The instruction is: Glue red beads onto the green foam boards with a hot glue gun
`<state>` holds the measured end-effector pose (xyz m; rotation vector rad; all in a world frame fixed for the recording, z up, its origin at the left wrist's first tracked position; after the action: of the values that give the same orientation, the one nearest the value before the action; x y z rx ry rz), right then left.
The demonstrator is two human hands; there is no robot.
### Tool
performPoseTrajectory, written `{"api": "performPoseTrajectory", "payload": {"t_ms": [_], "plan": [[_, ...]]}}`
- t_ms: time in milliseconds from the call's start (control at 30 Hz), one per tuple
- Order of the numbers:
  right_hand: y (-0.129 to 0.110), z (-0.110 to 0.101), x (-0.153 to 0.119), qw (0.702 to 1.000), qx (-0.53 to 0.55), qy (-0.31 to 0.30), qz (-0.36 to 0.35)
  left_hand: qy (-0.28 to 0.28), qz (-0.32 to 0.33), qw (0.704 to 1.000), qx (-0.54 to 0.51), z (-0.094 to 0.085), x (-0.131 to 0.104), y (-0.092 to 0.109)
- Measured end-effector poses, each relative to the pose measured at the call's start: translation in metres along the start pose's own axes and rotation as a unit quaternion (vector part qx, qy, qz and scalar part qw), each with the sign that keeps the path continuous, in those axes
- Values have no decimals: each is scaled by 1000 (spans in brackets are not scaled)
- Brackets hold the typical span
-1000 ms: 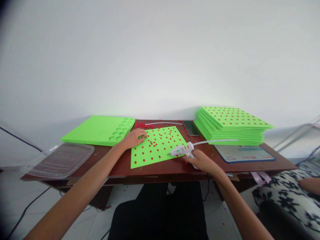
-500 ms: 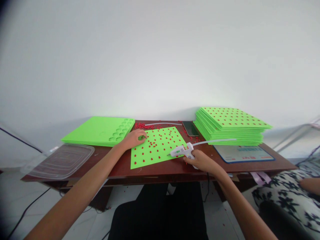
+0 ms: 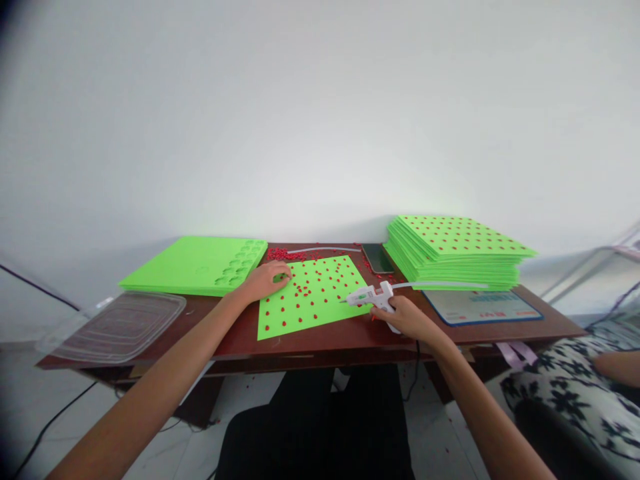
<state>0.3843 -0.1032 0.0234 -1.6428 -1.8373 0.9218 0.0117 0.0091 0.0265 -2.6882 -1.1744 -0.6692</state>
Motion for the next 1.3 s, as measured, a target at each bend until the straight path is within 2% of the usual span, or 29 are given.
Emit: {"api": "performPoseTrajectory", "payload": {"t_ms": [133,333,567,767,933,1167,1300], "plan": [[5,-8,-6,999,-31,7,7,6,-1,1000,-6,-4,0,4],[5,-7,-8,997,-74,18,4,3,3,1000,-5,-3,-1,6],[3,-5,-9,997,-74,-1,8,-5,-2,1000,-5,-1,0,5],[8,-6,-7,997,-81,12,-5,-7,3,1000,-5,-6,1,10],[6,-3,-8,998,-59,-9,-3,-5,5,1000,-8,-8,1,11],[-1,-5,-10,996,-89,14,-16,-12,7,1000,-16,-8,2,12],[2,-5,-8,996,-87,-5,1,-14,8,1000,-19,-5,3,11]]}}
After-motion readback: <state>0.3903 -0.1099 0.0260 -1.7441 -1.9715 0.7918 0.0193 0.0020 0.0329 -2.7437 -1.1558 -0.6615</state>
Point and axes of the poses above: each hand's wrist, its own x-axis towards the middle knuckle, its own z-axis out of the palm, y = z × x, the point moved 6 cm from there along x, towards the middle knuckle, and after that the axes turned 13 degrees about x, right-handed, at the moved point
